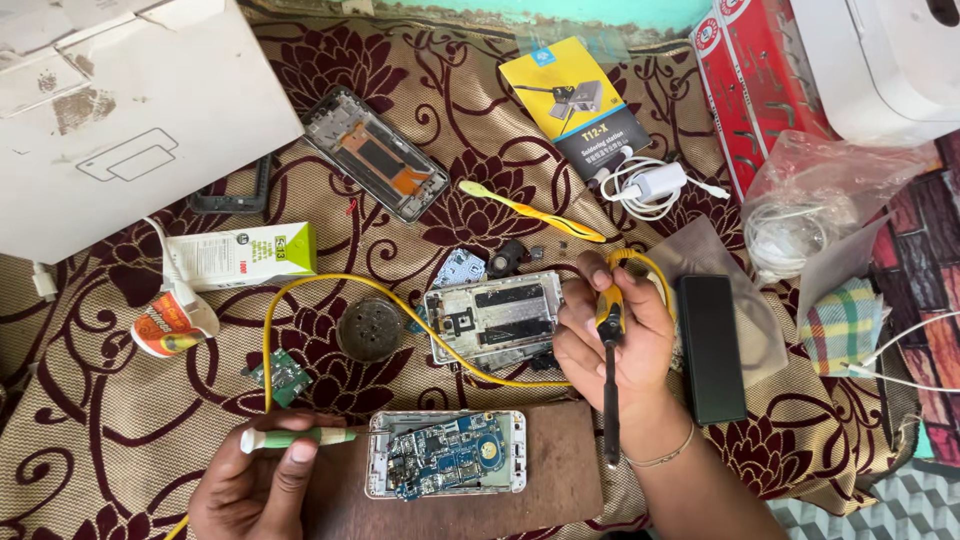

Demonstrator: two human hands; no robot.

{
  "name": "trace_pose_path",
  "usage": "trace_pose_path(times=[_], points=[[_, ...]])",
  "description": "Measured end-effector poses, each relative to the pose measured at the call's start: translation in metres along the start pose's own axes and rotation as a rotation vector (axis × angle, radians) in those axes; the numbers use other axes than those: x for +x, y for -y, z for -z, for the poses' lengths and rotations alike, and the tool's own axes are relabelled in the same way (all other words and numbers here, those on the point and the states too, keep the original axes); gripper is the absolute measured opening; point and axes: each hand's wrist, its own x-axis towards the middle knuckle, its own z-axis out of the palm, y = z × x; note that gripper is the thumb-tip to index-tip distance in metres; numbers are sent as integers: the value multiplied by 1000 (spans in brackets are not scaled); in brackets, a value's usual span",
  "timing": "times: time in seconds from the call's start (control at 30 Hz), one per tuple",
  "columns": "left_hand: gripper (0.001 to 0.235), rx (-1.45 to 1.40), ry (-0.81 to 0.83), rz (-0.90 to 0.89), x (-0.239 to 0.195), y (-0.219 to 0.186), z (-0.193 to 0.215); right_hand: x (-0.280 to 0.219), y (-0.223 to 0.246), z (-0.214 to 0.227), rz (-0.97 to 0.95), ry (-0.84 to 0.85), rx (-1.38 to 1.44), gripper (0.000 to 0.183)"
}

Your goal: The person uses a soldering iron and a green-handled tool to work on a disassembled smartphone motherboard placed on a wooden board. They repeatedly apply the soldering iron to various points on the circuit board while holding the board steady.

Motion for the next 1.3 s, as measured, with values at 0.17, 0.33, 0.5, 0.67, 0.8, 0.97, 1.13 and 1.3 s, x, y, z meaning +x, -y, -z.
trace_pose_path(times=[0.17, 0.33, 0.5, 0.67, 0.8, 0.97, 1.13, 1.3], points=[[16, 1, 2, 7, -1, 1, 1, -1, 1, 1, -10, 14, -13, 17], [16, -17, 14, -17, -3, 8, 6, -3, 0, -2, -7, 22, -9, 18], [17, 37, 39, -39, 2, 20, 13, -12, -1, -6, -80, 141, 4, 20], [17, 81, 66, -35, 2, 20, 20, -11, -4, -3, -88, 227, 24, 21], [16, 15, 56, -57, 1, 15, 13, -12, -3, -3, -85, 219, 12, 21], [15, 37, 28, -60, 0, 6, 7, -12, -3, -3, -83, 215, 1, 21], [14, 30, 32, -53, 0, 0, 3, -12, -2, -2, -83, 212, -10, 21], [14, 15, 28, -34, 0, -6, -1, -13, -1, -2, -85, 187, -26, 21]])
